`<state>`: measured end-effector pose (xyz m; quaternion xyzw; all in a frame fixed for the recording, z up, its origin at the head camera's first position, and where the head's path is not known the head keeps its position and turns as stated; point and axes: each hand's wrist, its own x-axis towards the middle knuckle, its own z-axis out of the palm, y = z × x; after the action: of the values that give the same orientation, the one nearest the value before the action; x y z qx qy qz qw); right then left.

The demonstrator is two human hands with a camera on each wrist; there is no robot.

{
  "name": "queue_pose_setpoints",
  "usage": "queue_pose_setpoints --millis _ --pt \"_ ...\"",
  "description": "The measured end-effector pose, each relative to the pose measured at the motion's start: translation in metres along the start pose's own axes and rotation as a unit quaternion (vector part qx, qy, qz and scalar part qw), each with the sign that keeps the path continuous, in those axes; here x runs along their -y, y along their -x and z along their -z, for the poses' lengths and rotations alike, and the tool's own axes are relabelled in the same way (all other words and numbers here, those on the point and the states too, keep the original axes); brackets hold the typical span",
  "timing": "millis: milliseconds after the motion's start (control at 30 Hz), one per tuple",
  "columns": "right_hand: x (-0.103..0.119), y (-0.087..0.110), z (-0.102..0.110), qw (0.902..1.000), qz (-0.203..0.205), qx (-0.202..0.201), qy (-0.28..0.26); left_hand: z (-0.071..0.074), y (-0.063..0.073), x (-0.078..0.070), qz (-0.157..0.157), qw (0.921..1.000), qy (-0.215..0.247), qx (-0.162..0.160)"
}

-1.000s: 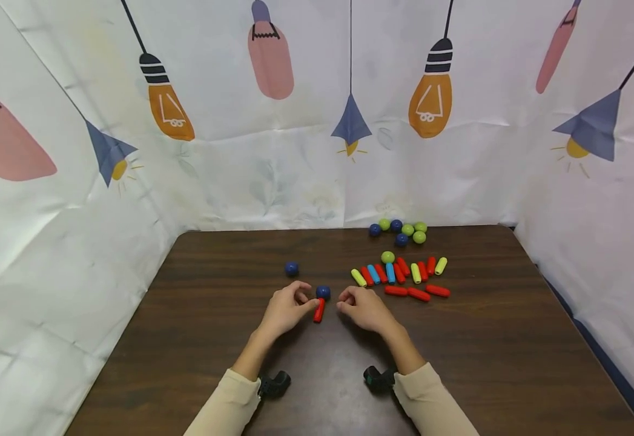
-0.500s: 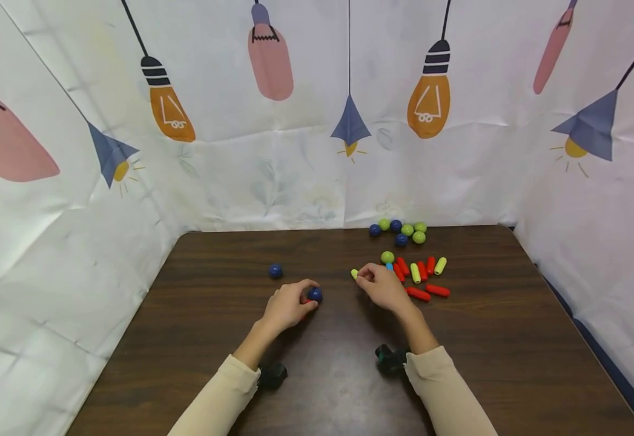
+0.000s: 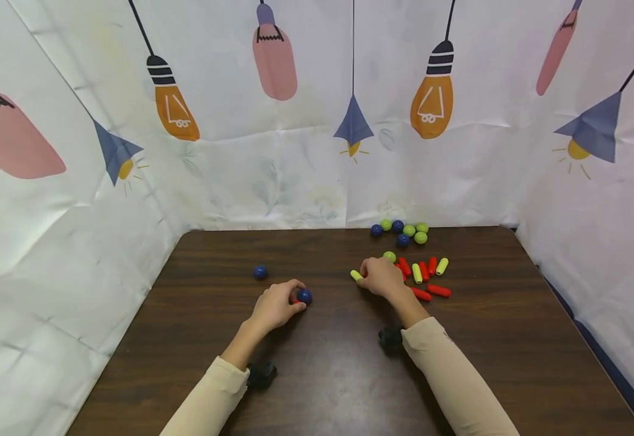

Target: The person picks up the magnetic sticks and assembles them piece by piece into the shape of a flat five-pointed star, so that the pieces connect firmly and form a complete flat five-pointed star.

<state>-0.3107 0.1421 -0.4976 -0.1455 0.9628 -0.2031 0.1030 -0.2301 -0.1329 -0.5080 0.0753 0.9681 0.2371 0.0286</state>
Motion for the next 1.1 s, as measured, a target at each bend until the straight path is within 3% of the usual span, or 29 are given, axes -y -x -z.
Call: queue_pose_setpoints --millis 200,567,1100 --pt "0.013 0.003 -0.012 0.9992 0.0 0.004 0.04 -0.001 -0.003 -0.002 0.0 1.0 -0.001 -0.008" --pt "0.052 0.015 -0.034 0.9983 0.027 0.016 0.05 -0.005 -0.012 -0.009 -0.01 0.9999 -0.005 -0.007" --pt "0.051 0.016 -0.044 0.9991 0.032 0.012 0.026 -0.011 -0.02 -0.015 -0.023 0.9993 -0.031 0.003"
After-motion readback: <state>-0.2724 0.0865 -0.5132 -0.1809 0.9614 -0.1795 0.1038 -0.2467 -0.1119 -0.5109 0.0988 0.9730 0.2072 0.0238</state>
